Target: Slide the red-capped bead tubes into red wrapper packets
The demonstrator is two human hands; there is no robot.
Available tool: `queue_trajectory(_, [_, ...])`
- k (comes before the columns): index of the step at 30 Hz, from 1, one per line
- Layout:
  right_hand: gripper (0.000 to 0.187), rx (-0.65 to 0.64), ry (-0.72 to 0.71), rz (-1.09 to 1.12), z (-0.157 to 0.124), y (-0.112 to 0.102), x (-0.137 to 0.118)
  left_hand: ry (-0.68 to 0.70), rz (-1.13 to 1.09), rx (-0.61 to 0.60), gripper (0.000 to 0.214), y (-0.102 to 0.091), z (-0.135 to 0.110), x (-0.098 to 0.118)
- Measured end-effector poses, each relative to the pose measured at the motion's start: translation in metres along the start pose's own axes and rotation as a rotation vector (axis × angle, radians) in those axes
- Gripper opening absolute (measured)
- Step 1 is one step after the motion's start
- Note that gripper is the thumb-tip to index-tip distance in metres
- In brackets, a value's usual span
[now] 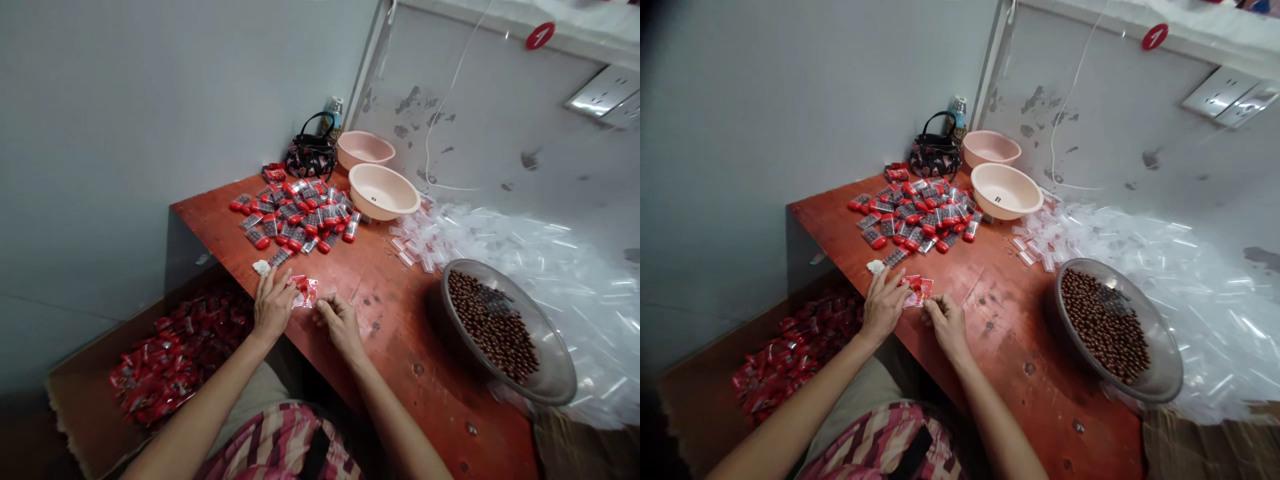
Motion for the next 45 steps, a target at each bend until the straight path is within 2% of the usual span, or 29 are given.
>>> queue_trajectory(3, [0.022, 0.045, -0.103, -0.036, 0.016, 0.005, 0.001, 0.032, -0.046, 0.046, 0.025, -0.005, -0.003, 0.008])
queue_trajectory(5, [0.029, 0.046, -0.108, -0.028, 0.025, 0.008, 0.002, 0.030, -0.130, 0.047, 0.026, -0.009, -0.004, 0.014])
queue_trajectory(7, [0.028, 0.044, -0.089, 0.021, 0.031, 0.011, 0.003, -0.051, -0.267, 0.031, 0.030, -0.015, -0.006, 0.018])
queue_trajectory(9, [0.025, 0.020, -0.070, 0.099, 0.033, 0.012, 0.001, -0.262, -0.477, -0.013, 0.037, -0.020, -0.007, 0.017])
queue_trajectory(11, [0.027, -0.041, -0.051, 0.153, 0.035, 0.013, 0.000, -0.534, -0.775, -0.135, 0.040, -0.019, -0.008, 0.014])
queue_trajectory(13, [0.027, -0.152, -0.034, 0.113, 0.038, 0.014, -0.001, -0.766, -1.077, -0.280, 0.032, -0.016, -0.010, 0.013])
queue_trajectory(15, [0.019, -0.231, -0.069, -0.065, 0.048, 0.011, -0.002, -0.920, -1.279, -0.343, 0.025, -0.014, -0.011, 0.013])
queue_trajectory(17, [0.016, -0.202, -0.191, -0.391, 0.065, 0.003, -0.008, -1.020, -1.361, -0.311, 0.021, -0.014, -0.010, 0.012])
queue_trajectory(20, [0.029, -0.077, -0.422, -0.984, 0.101, -0.013, -0.021, -1.104, -1.391, -0.252, 0.020, -0.016, -0.011, 0.008])
queue_trajectory(22, [0.035, -0.097, -0.487, -1.263, 0.124, -0.019, -0.027, -1.161, -1.423, -0.226, 0.019, -0.016, -0.013, 0.006])
queue_trajectory(24, [0.036, -0.159, -0.506, -1.387, 0.142, -0.022, -0.029, -1.215, -1.479, -0.204, 0.019, -0.017, -0.015, 0.004])
queue_trajectory(28, [0.029, -0.242, -0.507, -1.258, 0.153, -0.027, -0.031, -1.275, -1.587, -0.149, 0.017, -0.019, -0.015, 0.001])
queue_trajectory(31, [0.019, -0.212, -0.455, -1.165, 0.137, -0.030, -0.029, -1.325, -1.645, -0.086, 0.014, -0.019, -0.014, -0.002])
queue_trajectory(35, [0.029, -0.132, -0.344, -1.019, 0.075, -0.026, -0.020, -1.402, -1.724, 0.042, 0.006, -0.015, -0.014, -0.004])
queue_trajectory(37, [0.028, -0.131, -0.180, -0.570, 0.036, -0.018, -0.013, -1.436, -1.770, 0.091, 0.003, -0.011, -0.013, -0.003])
queue_trajectory(40, [0.023, -0.139, -0.047, -0.250, -0.013, 0.001, -0.007, -1.450, -1.822, 0.122, 0.002, -0.005, -0.011, 0.002])
queue_trajectory(42, [0.024, -0.095, -0.024, -0.188, -0.030, 0.008, -0.006, -1.441, -1.841, 0.119, 0.004, -0.002, -0.009, 0.007])
queue_trajectory(45, [0.023, -0.031, -0.033, -0.176, -0.036, 0.011, -0.007, -1.396, -1.865, 0.079, 0.005, 0.000, -0.008, 0.017])
Point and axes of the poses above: each hand's wrist, its own z-axis towards the middle knuckle, its own y-axis out of the palm, x = y × z, the point moved 3 cm from there along z, towards the middle knuckle, and after that the axes turned 4 degrees about -y, right-handed, at the moved point
